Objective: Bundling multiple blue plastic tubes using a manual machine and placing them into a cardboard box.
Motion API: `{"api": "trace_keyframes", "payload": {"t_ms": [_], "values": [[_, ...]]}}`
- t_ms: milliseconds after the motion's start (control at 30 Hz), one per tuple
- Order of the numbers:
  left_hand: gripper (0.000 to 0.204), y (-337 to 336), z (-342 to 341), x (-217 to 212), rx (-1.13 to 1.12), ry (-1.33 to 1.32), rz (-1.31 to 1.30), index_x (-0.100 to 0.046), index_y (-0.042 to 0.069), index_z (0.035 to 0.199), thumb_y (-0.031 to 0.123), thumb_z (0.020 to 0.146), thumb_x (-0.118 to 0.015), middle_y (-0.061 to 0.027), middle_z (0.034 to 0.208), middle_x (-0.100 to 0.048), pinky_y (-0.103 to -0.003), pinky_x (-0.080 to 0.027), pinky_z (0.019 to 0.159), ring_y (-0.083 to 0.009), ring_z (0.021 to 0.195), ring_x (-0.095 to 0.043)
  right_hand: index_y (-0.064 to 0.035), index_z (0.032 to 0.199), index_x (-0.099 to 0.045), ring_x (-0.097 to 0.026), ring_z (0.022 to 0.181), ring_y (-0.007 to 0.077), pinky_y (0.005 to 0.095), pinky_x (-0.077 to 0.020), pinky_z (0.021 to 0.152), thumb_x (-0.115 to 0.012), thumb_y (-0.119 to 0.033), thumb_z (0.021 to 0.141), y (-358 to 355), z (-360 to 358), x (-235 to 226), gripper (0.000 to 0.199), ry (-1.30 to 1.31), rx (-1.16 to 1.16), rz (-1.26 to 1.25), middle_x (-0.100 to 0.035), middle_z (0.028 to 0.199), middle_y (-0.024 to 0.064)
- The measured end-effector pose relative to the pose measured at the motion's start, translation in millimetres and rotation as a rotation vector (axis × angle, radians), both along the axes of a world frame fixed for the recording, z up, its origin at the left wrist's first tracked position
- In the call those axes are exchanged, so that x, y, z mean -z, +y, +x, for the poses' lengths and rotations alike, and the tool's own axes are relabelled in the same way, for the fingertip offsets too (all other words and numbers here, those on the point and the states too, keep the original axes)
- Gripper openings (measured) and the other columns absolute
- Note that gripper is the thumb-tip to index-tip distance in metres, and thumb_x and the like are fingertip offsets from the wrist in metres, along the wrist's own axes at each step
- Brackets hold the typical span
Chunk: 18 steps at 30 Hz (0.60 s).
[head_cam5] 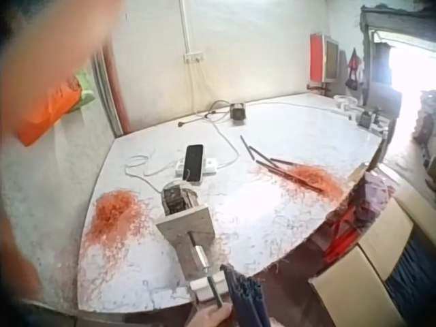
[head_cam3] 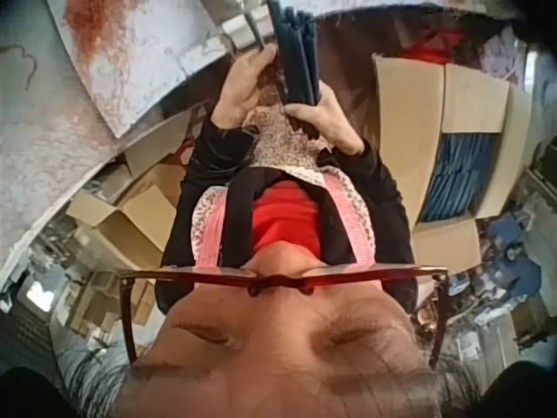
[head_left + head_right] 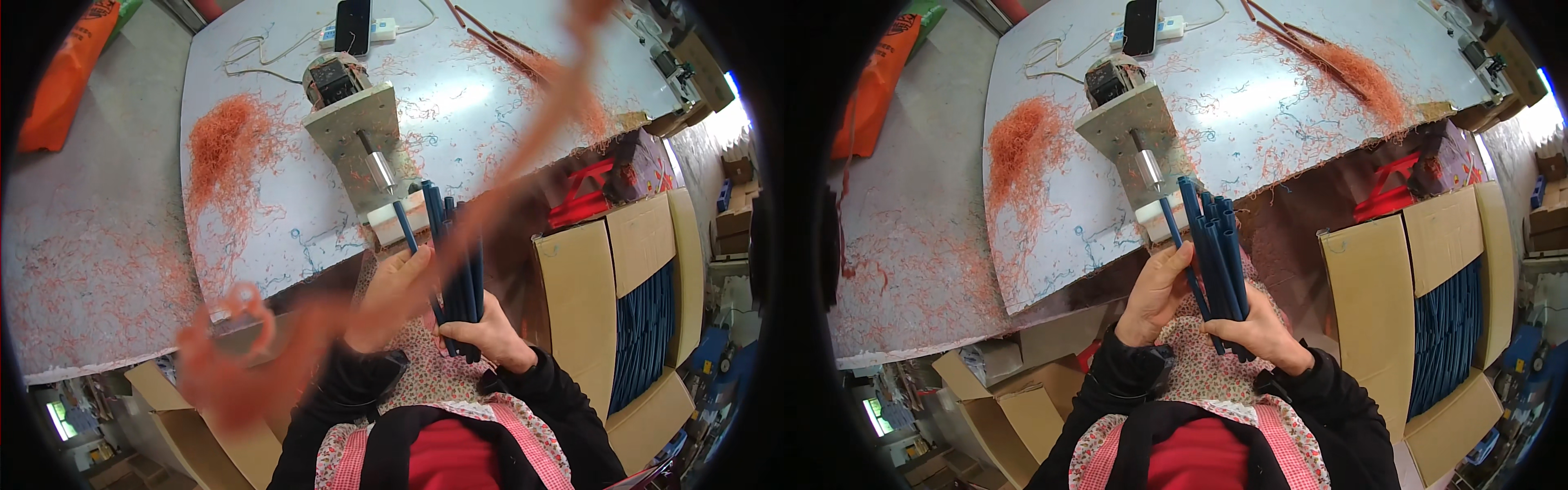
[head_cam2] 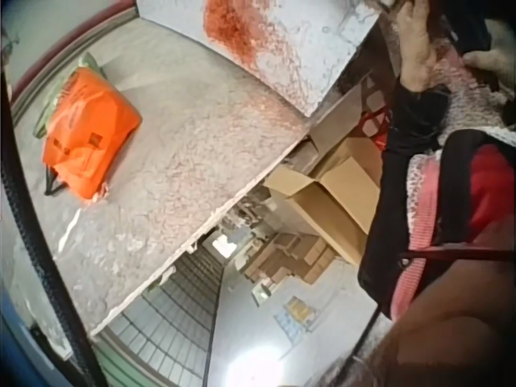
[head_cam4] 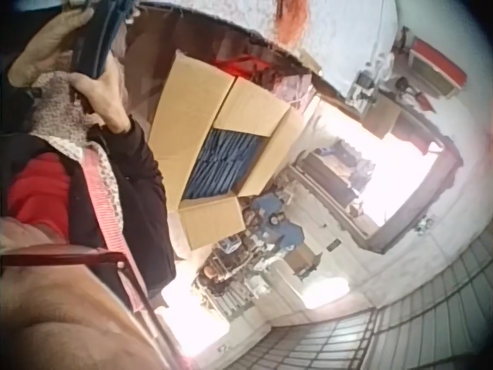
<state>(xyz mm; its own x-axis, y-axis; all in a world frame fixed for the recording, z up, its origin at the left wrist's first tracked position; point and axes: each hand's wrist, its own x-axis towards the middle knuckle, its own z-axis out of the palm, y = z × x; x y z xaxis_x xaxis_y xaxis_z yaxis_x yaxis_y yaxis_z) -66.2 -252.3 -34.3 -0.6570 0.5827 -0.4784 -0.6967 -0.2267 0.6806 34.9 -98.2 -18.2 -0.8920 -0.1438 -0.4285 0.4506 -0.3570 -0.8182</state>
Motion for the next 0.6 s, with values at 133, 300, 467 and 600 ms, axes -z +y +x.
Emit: {"api": "trace_keyframes", "payload": {"t_ms": [133,300,467,600], "values": [[0.027,3,-14,-4,-0.03,0.038,0.021,-0.065,0.006,0.097,0.032,0.094,-0.059,-0.0006,0.09,-0.065,-0.026,-0.048,0.071,-0.0101,0.078,-0.059,-0.0002,0.128,-0.048,-0.058,0.076,0.0095,0.0247,-0.0495,0.065,-0.07,0.003,0.074,0,-13,-16,0.059,0.021,0.068,-0.034,-0.058,0.098,0.0043],[0.026,3,-16,-7,-0.048,-0.006,0.005,-0.067,0.005,0.095,0.03,0.094,-0.06,-0.0005,0.087,-0.064,-0.026,-0.047,0.074,-0.0105,0.078,-0.058,0.0001,0.128,-0.047,-0.06,0.071,0.0116,0.0258,-0.05,0.063,-0.067,0.005,0.075,1,-17,-27,0.057,-0.036,0.039,-0.038,-0.058,0.096,0.0056],[0.025,-5,8,-29,0.032,0.261,-0.179,-0.066,0.001,0.103,0.024,0.095,-0.059,-0.0018,0.092,-0.066,-0.026,-0.046,0.078,-0.0088,0.083,-0.058,-0.0004,0.124,-0.051,-0.058,0.085,0.0108,0.0263,-0.0482,0.076,-0.068,0.003,0.075,15,13,4,0.052,0.133,-0.071,0.179,-0.06,0.1,0.0045],[0.021,-13,17,-57,0.041,0.402,-0.185,-0.063,-0.003,0.106,0.015,0.095,-0.059,-0.0073,0.096,-0.067,-0.026,-0.048,0.083,-0.0125,0.09,-0.061,-0.0029,0.117,-0.056,-0.053,0.096,0.0084,0.0259,-0.0439,0.086,-0.07,0.001,0.074,25,34,21,0.045,0.207,-0.137,0.271,-0.06,0.103,0.0016]]}}
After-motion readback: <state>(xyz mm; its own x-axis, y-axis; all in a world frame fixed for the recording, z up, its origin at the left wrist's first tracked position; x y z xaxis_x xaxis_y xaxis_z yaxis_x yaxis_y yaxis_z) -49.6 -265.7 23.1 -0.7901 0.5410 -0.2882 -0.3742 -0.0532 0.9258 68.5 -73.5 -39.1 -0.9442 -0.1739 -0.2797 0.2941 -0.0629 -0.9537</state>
